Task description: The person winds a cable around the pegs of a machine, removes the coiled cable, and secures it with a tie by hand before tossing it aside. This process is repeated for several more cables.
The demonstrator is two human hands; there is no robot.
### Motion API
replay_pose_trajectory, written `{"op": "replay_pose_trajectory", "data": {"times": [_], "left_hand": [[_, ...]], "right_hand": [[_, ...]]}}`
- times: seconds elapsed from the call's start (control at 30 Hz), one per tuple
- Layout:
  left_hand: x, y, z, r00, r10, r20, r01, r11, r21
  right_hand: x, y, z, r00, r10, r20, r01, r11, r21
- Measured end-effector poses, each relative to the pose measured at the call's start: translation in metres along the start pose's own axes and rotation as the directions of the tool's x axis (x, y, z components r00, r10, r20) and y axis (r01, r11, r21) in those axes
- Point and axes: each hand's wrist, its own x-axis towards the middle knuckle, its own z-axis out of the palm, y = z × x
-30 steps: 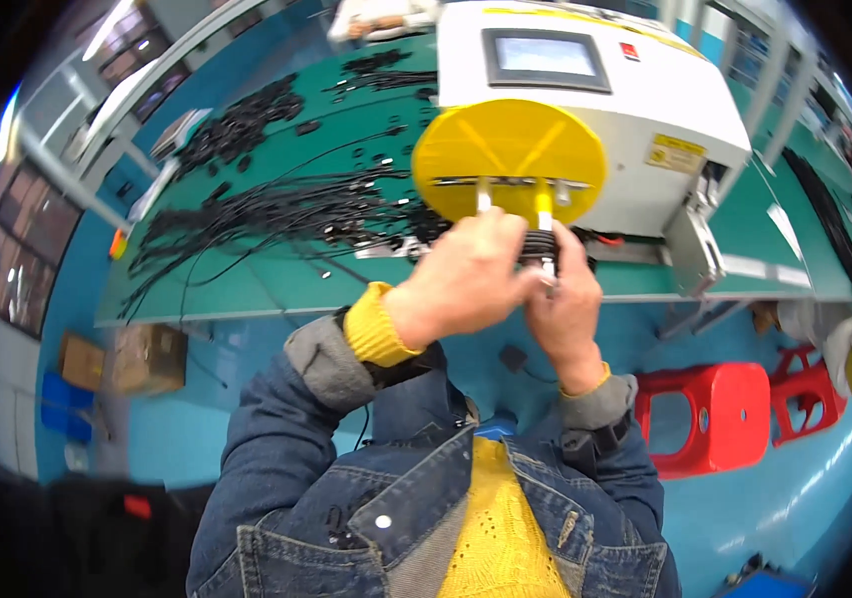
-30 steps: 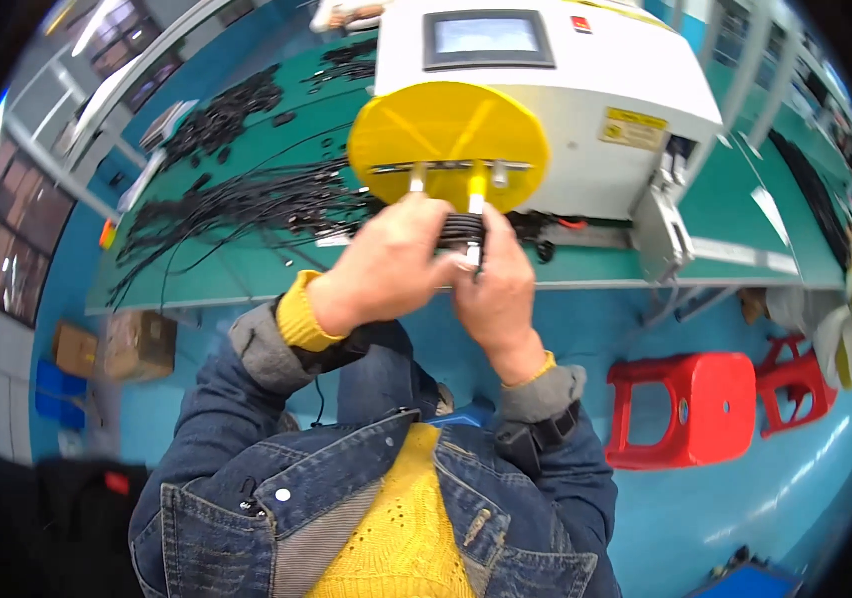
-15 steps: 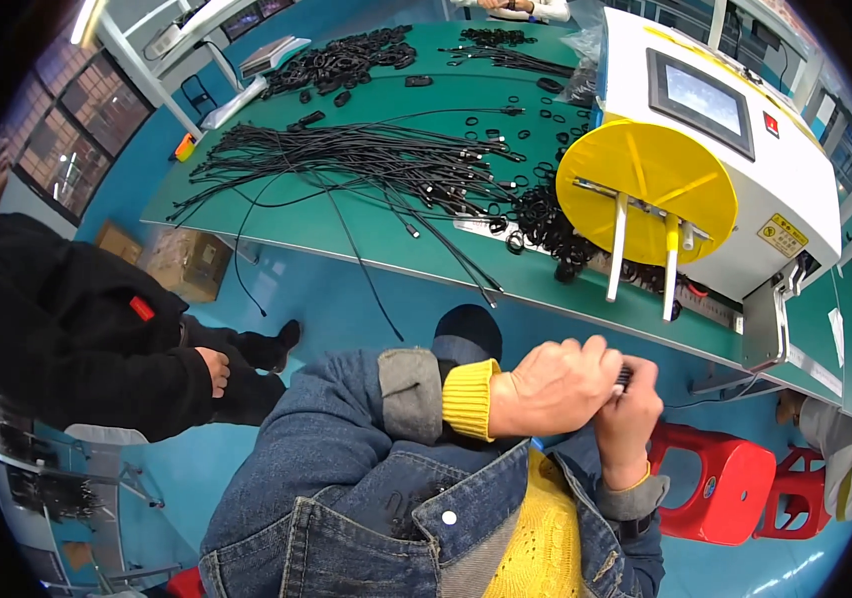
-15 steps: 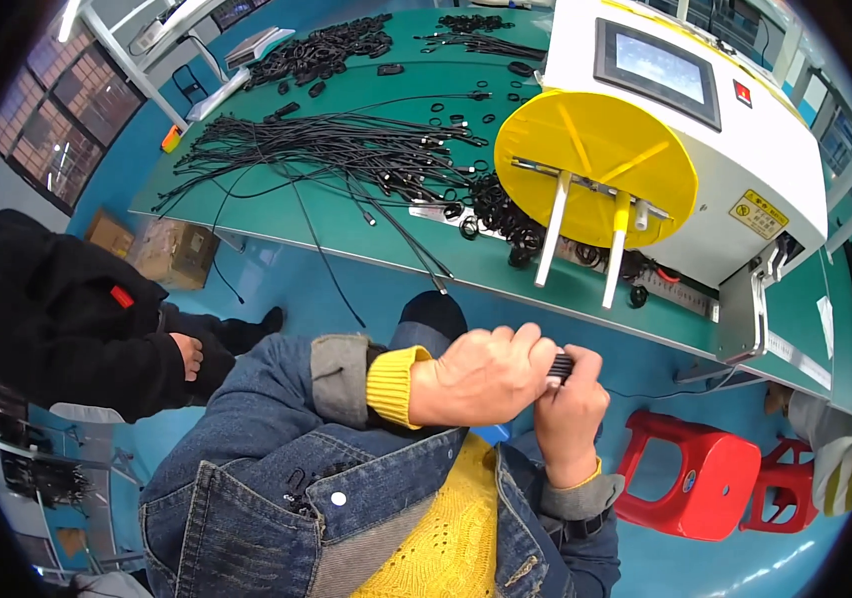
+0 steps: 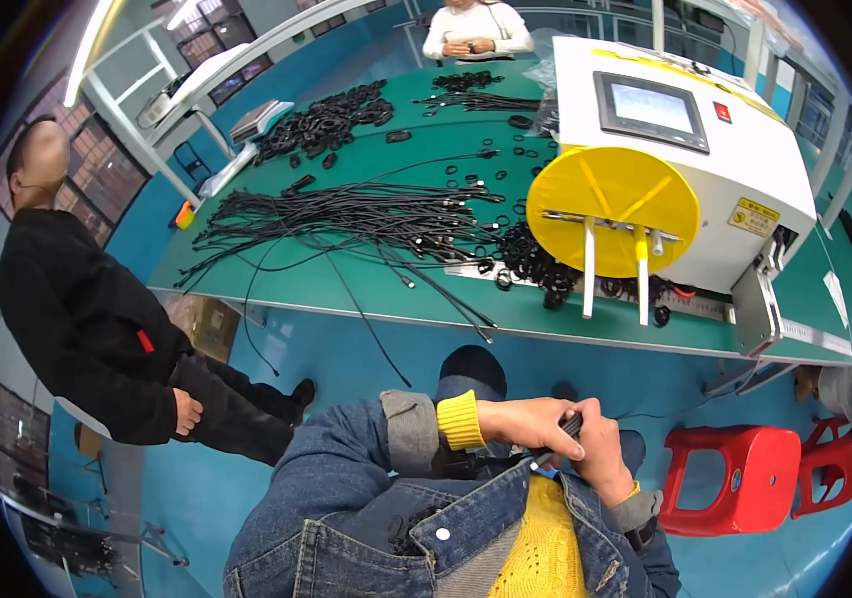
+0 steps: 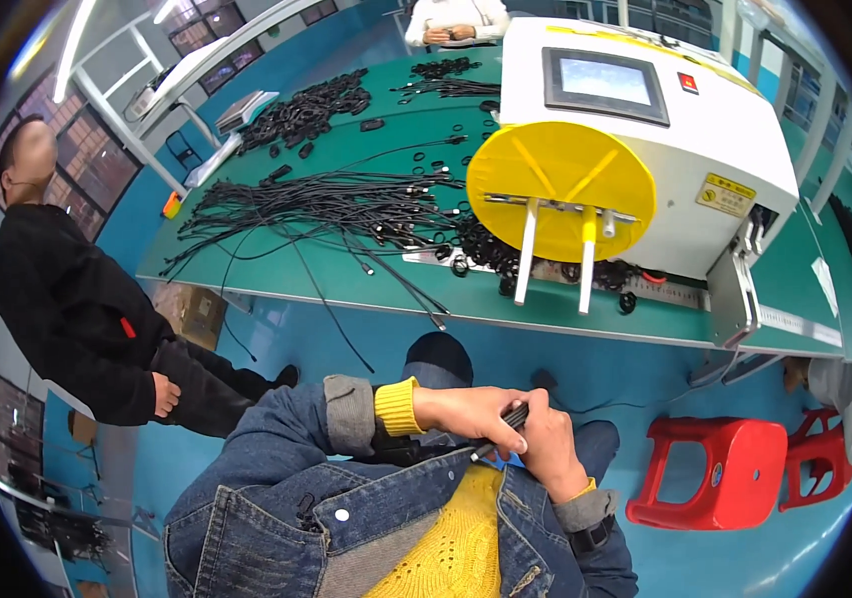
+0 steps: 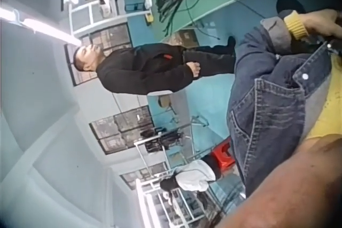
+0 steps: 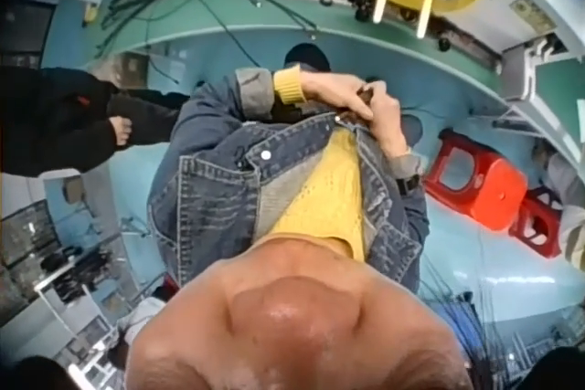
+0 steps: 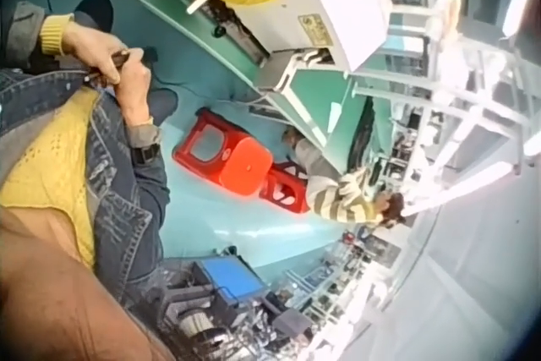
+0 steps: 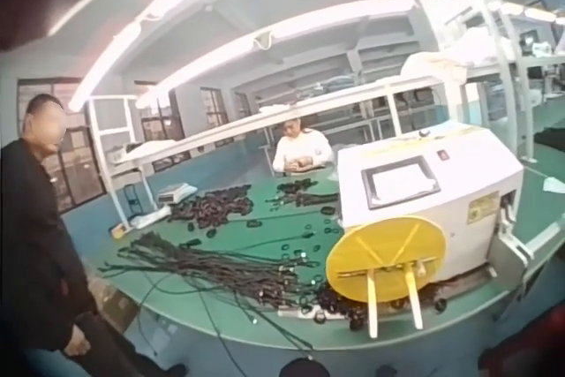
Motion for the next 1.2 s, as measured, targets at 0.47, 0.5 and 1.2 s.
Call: {"op": "replay_pose_trajectory", "data": {"times": [0.47, 0.5, 1.2], "left_hand": [[0.005, -0.007, -0.001, 0.990, 0.082, 0.117, -0.103, 0.977, 0.186], [0.005, -0.007, -0.006, 0.998, 0.070, -0.005, -0.067, 0.964, 0.257], [0.019, -0.048, -0.030, 0.950, -0.282, 0.135, 0.286, 0.958, -0.012]], "right_hand": [[0.014, 0.011, 0.000, 0.989, -0.044, 0.143, 0.071, 0.980, -0.187], [0.023, 0.011, 0.000, 0.999, -0.036, 0.038, 0.035, 0.999, 0.032], [0.000, 0.031, 0.038, 0.991, 0.122, 0.061, -0.126, 0.991, 0.053]]}}
